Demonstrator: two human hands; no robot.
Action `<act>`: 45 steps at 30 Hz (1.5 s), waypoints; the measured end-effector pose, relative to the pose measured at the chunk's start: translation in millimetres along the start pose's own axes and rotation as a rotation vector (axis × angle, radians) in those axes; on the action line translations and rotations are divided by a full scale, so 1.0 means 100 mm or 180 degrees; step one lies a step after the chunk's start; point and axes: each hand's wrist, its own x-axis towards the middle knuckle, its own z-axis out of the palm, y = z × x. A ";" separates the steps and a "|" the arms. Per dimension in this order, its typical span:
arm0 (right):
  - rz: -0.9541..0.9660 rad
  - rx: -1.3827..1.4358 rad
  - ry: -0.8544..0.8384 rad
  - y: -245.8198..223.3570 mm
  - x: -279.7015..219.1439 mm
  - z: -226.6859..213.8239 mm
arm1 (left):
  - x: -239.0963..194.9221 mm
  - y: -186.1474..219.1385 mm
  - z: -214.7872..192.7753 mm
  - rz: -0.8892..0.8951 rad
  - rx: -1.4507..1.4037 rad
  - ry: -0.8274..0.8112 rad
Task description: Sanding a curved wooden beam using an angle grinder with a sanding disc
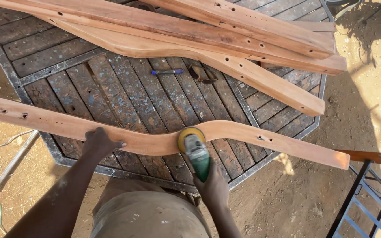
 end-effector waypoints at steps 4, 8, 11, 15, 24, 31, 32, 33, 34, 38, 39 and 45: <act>0.1372 0.0310 0.0320 0.21 0.10 -0.38 | -0.03 0.09 -0.06 -0.0122 -0.0001 -0.0085; 0.1486 0.0642 0.0759 0.35 0.18 -0.53 | -0.03 0.13 -0.10 -0.0256 0.0081 -0.0159; 0.1407 0.0555 0.0632 0.33 0.14 -0.39 | -0.01 0.11 -0.04 -0.0198 0.0135 -0.0142; 0.0736 0.0237 0.0129 0.07 0.00 0.01 | -0.06 0.08 -0.07 -0.0212 0.0083 -0.0130; 0.0388 0.0258 0.0053 0.01 -0.02 -0.13 | -0.07 0.03 -0.04 -0.0065 -0.0112 -0.0032; 0.2343 0.1424 0.0761 1.09 0.30 -0.91 | 0.08 0.06 -0.05 -0.0041 0.0477 -0.0143; 0.2357 0.1444 0.0801 1.37 0.28 -0.90 | 0.04 0.20 -0.05 0.0004 0.0482 -0.0136; 0.2379 0.1753 0.1191 1.65 0.26 -0.88 | 0.00 0.34 -0.06 0.0166 0.1105 0.0050; 0.2388 0.2060 0.1557 1.91 0.24 -0.85 | -0.06 0.43 -0.07 0.0299 0.1732 0.0239; 0.2571 0.3038 0.2188 2.00 -0.11 -0.57 | -0.42 1.02 0.36 0.1690 0.1760 0.0548; 0.2440 0.3605 0.2322 1.96 -0.18 -0.47 | -0.50 1.16 0.57 0.2060 0.1879 0.0403; 0.2694 0.4459 0.2249 1.24 -0.58 -0.04 | -0.50 1.96 1.40 0.2378 0.2008 0.0450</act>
